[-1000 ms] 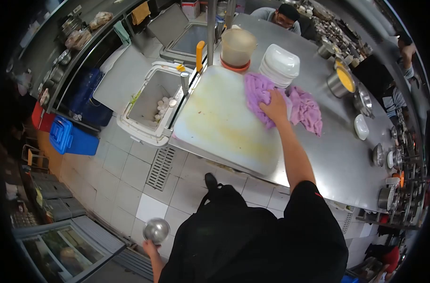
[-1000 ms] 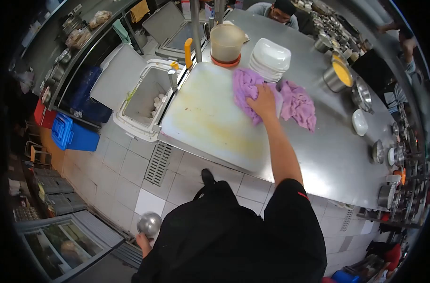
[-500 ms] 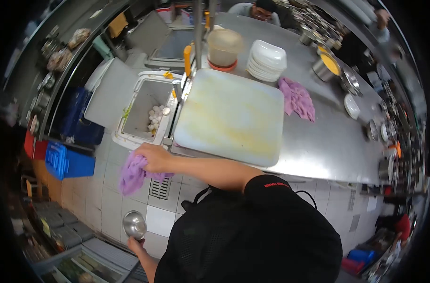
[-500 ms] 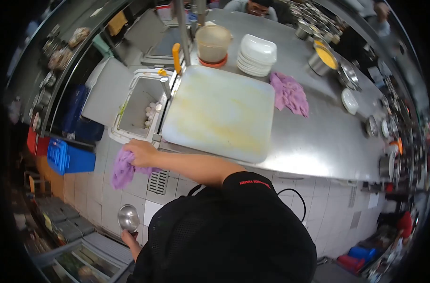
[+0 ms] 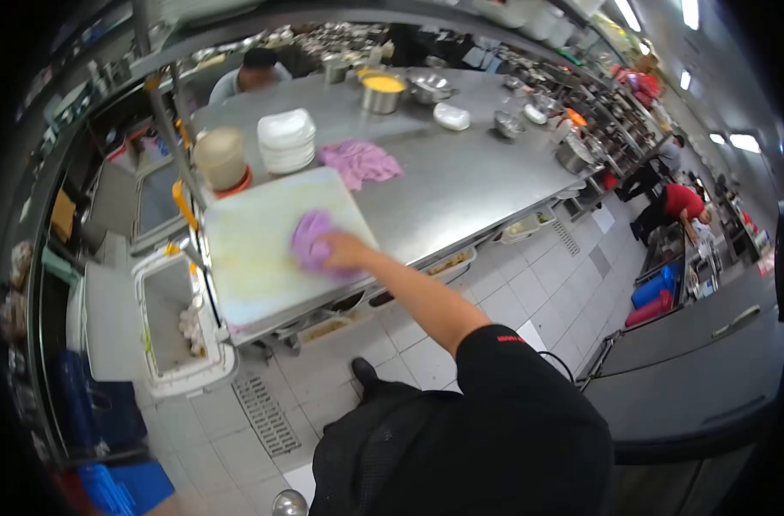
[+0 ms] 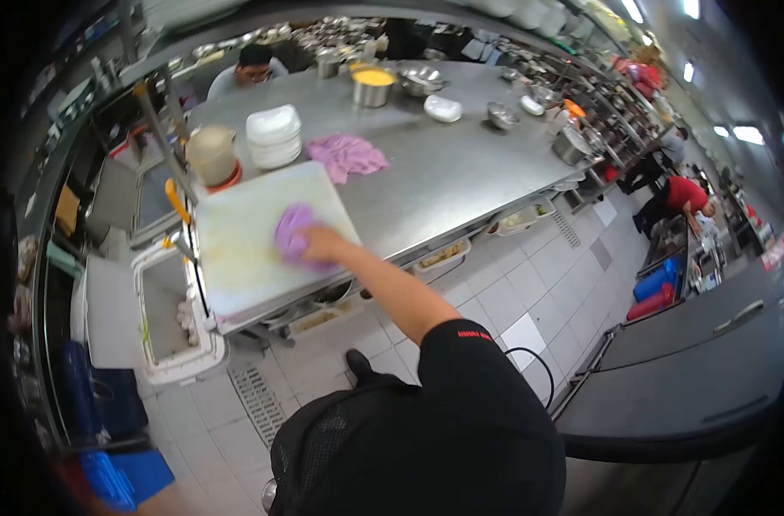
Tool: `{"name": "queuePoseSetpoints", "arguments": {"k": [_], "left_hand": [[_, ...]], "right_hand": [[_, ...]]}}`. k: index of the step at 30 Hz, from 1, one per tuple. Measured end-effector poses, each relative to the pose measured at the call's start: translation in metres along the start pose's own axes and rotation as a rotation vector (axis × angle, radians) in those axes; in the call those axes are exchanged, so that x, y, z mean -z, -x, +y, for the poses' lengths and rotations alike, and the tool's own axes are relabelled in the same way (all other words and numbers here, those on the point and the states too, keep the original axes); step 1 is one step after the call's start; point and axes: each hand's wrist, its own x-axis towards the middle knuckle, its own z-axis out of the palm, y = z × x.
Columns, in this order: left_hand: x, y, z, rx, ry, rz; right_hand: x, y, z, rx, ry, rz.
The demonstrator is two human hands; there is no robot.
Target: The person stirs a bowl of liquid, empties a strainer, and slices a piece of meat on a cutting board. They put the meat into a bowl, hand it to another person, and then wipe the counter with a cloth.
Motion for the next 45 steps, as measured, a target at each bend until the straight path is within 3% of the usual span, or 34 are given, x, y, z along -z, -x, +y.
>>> {"name": "queuePoseSetpoints", "arguments": {"k": [1,3,6,9,10,12,13,15,16,17,21,25,27,28,31,35,37,39,41,45], "left_hand": [[-0.006,-0.004,0.018,-0.043,-0.009,-0.014],[-0.019,-0.006,0.041,-0.111,-0.03,-0.039],[-0.027,-0.005,0.083,-0.253,0.01,-0.028],[-0.028,0.012,0.133,-0.46,0.137,0.034],[-0.034,0.027,0.15,-0.529,0.179,0.06],[-0.062,0.096,0.198,-0.692,0.217,0.169],[-0.074,0.108,0.215,-0.773,0.143,0.22],[-0.111,0.181,0.252,-0.809,0.249,0.098],[-0.127,0.208,0.265,-0.86,0.209,-0.054],[-0.149,0.216,0.272,-1.03,0.092,-0.015],[-0.286,0.361,0.298,-1.026,0.121,-0.273],[-0.389,0.432,0.297,-1.059,-0.009,-0.408],[-0.433,0.467,0.3,-0.976,0.025,-0.548],[-0.448,0.474,0.3,-1.088,-0.067,-0.475],[-0.491,0.487,0.308,-1.071,-0.057,-0.54],[-0.558,0.482,0.308,-0.977,0.009,-0.682],[-0.595,0.484,0.307,-0.824,0.055,-0.737],[-0.636,0.498,0.314,-0.831,0.039,-0.801],[-0.672,0.517,0.323,-0.836,0.019,-0.847],[-0.716,0.558,0.338,-0.977,-0.064,-0.806]], "right_hand": [[-0.01,0.017,0.003,0.145,-0.045,-0.129],[0.001,0.056,-0.014,0.185,-0.035,-0.428],[0.028,0.091,0.011,0.208,-0.053,-0.399],[0.108,0.129,0.017,0.02,-0.049,-0.138],[0.121,0.13,0.042,0.081,0.027,0.005],[0.157,0.143,0.058,-0.056,-0.004,0.239],[0.159,0.145,0.08,-0.039,-0.026,0.212],[0.156,0.138,0.126,0.113,0.058,0.465],[0.142,0.127,0.146,0.147,0.037,0.428],[0.118,0.119,0.164,0.163,0.166,0.418],[0.061,0.101,0.205,0.185,0.318,0.289],[0.086,0.094,0.219,0.263,0.311,0.194],[0.094,0.092,0.233,0.246,0.296,0.169],[0.098,0.092,0.244,0.249,0.254,0.218],[0.128,0.093,0.286,0.214,0.274,0.25],[0.198,0.098,0.377,0.031,0.31,0.283],[0.224,0.105,0.448,-0.114,0.275,0.448],[0.26,0.113,0.515,-0.151,0.426,0.473],[0.303,0.125,0.549,-0.356,0.428,0.606],[0.364,0.14,0.65,-0.545,0.478,0.638]]}}
